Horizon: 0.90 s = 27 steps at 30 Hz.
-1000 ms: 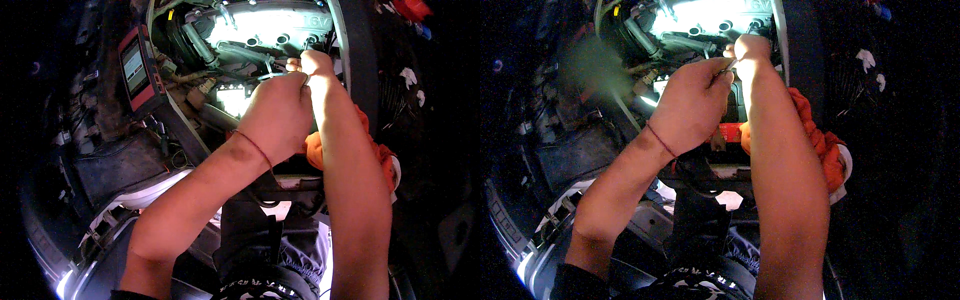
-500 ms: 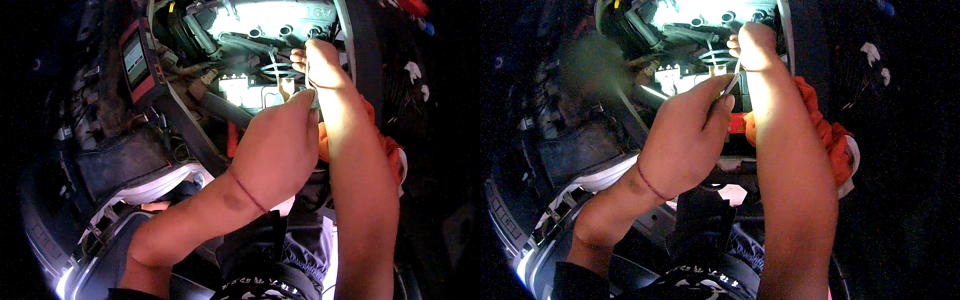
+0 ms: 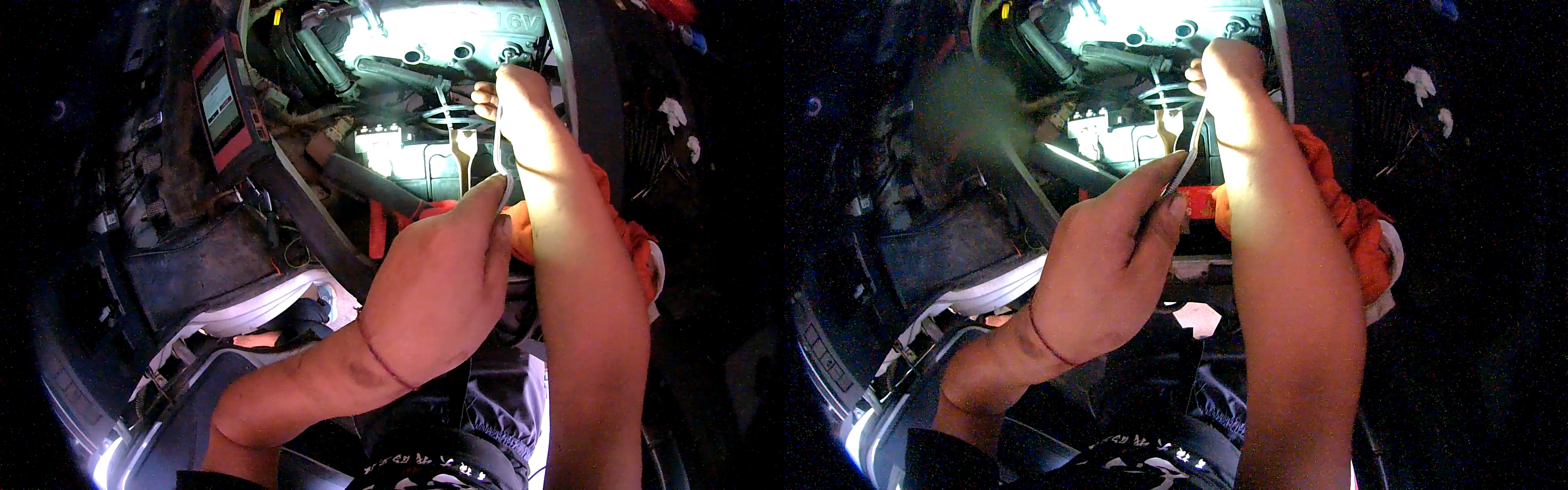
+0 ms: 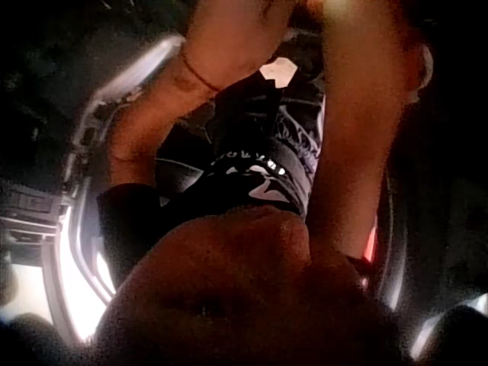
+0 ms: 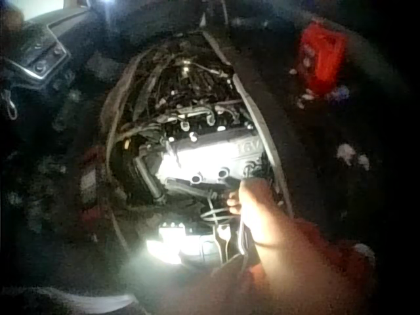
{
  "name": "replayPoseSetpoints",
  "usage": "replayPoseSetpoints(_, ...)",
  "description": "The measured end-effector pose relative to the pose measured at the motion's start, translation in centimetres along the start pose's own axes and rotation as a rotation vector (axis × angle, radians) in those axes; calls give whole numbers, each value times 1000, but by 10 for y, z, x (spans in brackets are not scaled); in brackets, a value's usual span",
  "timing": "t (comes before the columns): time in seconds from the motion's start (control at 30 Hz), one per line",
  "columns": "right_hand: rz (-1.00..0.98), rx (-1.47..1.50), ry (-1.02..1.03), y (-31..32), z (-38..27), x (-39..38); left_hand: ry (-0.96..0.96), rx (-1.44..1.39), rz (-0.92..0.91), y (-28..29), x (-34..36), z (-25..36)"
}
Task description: The person works on a car engine with the hood open, using a wrench and a flashlight to loosen and remove bolts from the engine block. They then move to a workbench to continue working on a removed engine component, using a wrench to adjust bolts on the part.
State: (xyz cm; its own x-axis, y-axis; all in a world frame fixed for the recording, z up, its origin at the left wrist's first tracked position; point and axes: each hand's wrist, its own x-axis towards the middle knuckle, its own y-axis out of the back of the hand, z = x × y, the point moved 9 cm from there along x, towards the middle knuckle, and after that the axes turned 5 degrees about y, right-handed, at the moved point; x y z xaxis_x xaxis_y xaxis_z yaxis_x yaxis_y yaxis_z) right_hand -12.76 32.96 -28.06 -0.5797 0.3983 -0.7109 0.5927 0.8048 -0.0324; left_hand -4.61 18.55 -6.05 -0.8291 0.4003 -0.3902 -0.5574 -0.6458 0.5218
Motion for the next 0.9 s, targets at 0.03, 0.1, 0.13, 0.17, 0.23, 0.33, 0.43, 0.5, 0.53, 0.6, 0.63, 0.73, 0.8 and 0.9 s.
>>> replayPoseSetpoints(0.03,8,0,5,1,-1,0,7,0,-8,0,-1,-1)
replayPoseSetpoints(0.1,23,3,10,2,-2,-2,18,-20,-23,-1,-3,-2)
replayPoseSetpoints(0.13,28,-7,12,2,-3,-2,24,-30,-31,-1,-5,-2)
replayPoseSetpoints(0.17,32,-16,8,2,-3,-3,28,-16,-28,-1,-6,-2)
replayPoseSetpoints(0.23,55,-14,-12,3,-3,-3,37,11,-22,0,-8,-4)
replayPoseSetpoints(0.33,114,18,-67,7,-1,0,18,-21,-27,1,-10,-3)
replayPoseSetpoints(0.43,162,54,-98,9,1,5,12,-38,-15,3,-12,-4)
replayPoseSetpoints(0.5,194,84,-78,12,-1,8,60,-53,-39,2,-14,-8)
replayPoseSetpoints(0.53,196,144,-52,12,-3,10,84,-61,-52,1,-16,-10)
replayPoseSetpoints(0.6,240,125,-62,16,-1,13,15,-64,-14,5,-16,-5)
replayPoseSetpoints(0.63,260,117,-67,18,-1,14,-19,-47,-2,6,-15,-3)
replayPoseSetpoints(0.73,219,108,-85,14,3,17,-20,-40,19,5,-5,-4)
replayPoseSetpoints(0.8,184,97,-89,11,5,18,-38,-51,27,1,2,-2)
replayPoseSetpoints(0.9,172,61,-72,12,5,16,-12,-39,18,-7,4,0)
